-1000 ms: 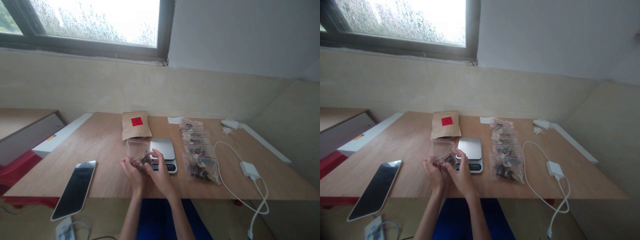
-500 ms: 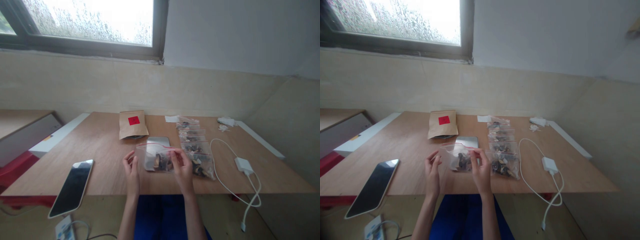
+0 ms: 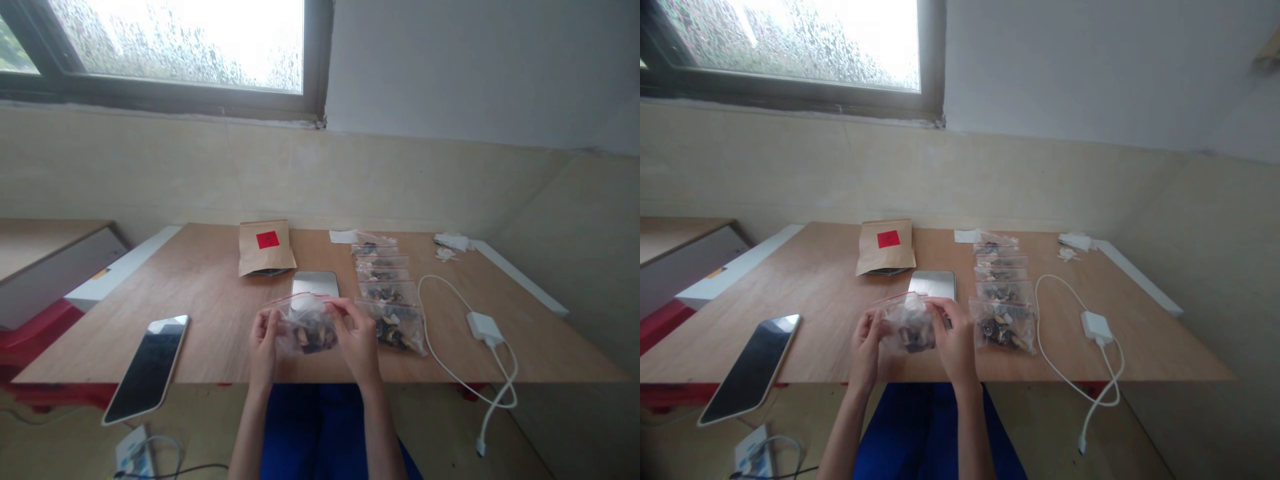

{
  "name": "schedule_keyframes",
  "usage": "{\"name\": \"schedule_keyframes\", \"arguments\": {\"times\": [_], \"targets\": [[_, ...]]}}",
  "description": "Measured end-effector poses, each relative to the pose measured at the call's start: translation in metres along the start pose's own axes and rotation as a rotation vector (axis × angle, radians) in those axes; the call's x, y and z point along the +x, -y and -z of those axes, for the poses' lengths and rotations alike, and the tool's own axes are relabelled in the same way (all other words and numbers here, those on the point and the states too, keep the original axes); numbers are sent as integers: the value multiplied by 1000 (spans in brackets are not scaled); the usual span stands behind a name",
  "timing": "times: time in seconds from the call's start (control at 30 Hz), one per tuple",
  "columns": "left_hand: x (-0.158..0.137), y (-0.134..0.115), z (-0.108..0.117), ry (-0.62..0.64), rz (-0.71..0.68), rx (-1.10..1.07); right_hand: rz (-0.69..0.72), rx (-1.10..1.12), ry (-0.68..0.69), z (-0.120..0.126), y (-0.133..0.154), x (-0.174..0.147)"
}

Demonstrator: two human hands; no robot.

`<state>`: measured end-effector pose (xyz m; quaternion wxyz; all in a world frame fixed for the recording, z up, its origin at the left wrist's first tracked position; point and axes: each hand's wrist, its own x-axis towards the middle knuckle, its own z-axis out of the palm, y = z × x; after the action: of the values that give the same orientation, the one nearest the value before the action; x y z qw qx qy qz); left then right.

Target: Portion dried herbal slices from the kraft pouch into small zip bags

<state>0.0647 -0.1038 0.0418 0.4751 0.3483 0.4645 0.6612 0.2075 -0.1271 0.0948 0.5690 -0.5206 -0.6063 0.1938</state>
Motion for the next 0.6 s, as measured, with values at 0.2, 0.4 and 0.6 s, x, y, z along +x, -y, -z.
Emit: {"name": "schedule_keyframes", "arguments": {"times": [0.2, 0.4, 0.6], "targets": [[-1, -9, 9, -44, -71, 2, -191, 108, -109, 10, -20, 0], [-5, -11, 4, 42, -77, 111, -249, 203, 9, 9, -26, 0], [0, -13, -9, 175, -151, 192, -150, 158, 99, 10, -22, -2]]}}
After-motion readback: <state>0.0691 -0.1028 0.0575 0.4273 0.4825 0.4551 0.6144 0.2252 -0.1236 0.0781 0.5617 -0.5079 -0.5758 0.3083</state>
